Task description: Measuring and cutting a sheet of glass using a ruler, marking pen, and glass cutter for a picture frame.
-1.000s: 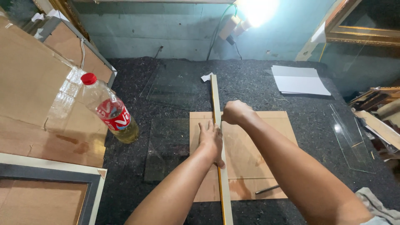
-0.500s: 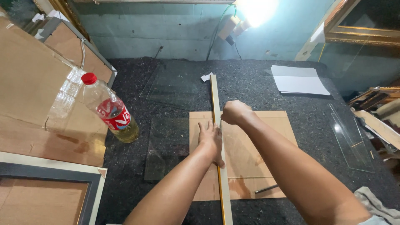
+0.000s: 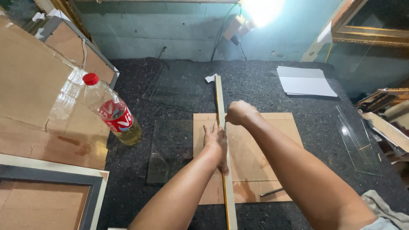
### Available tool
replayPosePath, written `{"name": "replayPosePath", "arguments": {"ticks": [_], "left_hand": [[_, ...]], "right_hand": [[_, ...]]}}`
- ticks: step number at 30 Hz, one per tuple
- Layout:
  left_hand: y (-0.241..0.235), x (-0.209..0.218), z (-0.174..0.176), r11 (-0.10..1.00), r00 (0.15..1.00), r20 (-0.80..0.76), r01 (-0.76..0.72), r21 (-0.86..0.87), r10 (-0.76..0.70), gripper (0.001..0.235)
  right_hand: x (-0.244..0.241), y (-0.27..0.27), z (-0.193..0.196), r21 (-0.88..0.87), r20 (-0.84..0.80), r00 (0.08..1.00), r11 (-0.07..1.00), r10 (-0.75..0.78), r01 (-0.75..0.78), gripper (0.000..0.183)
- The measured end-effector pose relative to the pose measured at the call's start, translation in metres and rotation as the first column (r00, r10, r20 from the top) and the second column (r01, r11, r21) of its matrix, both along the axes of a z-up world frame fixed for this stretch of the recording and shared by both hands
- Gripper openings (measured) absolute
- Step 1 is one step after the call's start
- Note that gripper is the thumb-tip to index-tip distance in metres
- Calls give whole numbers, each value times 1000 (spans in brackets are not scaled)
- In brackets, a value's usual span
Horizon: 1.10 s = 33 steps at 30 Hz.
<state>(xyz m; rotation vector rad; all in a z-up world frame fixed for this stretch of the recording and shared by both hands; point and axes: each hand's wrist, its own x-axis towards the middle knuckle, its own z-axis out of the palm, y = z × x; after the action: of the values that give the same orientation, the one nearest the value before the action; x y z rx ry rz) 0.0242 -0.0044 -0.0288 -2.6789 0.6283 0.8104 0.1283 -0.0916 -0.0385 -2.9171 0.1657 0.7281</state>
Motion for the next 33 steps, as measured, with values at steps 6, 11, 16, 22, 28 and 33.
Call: {"name": "replayPosePath", "arguments": {"ticks": [6, 11, 16, 22, 28, 33], "left_hand": [[1, -4, 9, 999, 1000, -9, -25, -28, 25, 74], [0, -2, 10, 1000, 1000, -10, -14, -13, 13, 75], [-1, 2, 0, 1000, 1000, -9, -5, -21, 4, 76], [0, 0, 3, 999, 1000, -5, -18, -45, 18, 72], [1, -1, 9, 999, 1000, -4, -19, -39, 18, 67], [1, -2, 10, 1000, 1000, -6, -10, -22, 10, 66]], "right_hand": [[0, 0, 1, 28, 16, 999, 999, -32, 32, 30], [-6, 4, 10, 0, -3, 1000, 1000, -20, 20, 30], [-2, 2, 3, -21, -8, 1000, 1000, -4, 4, 30], [1, 0, 0, 3, 5, 1000, 1000, -13, 13, 31], [-6, 4, 10, -2, -3, 1000, 1000, -26, 26, 29], [-4, 2, 7, 21, -2, 1000, 1000, -9, 9, 31]]}}
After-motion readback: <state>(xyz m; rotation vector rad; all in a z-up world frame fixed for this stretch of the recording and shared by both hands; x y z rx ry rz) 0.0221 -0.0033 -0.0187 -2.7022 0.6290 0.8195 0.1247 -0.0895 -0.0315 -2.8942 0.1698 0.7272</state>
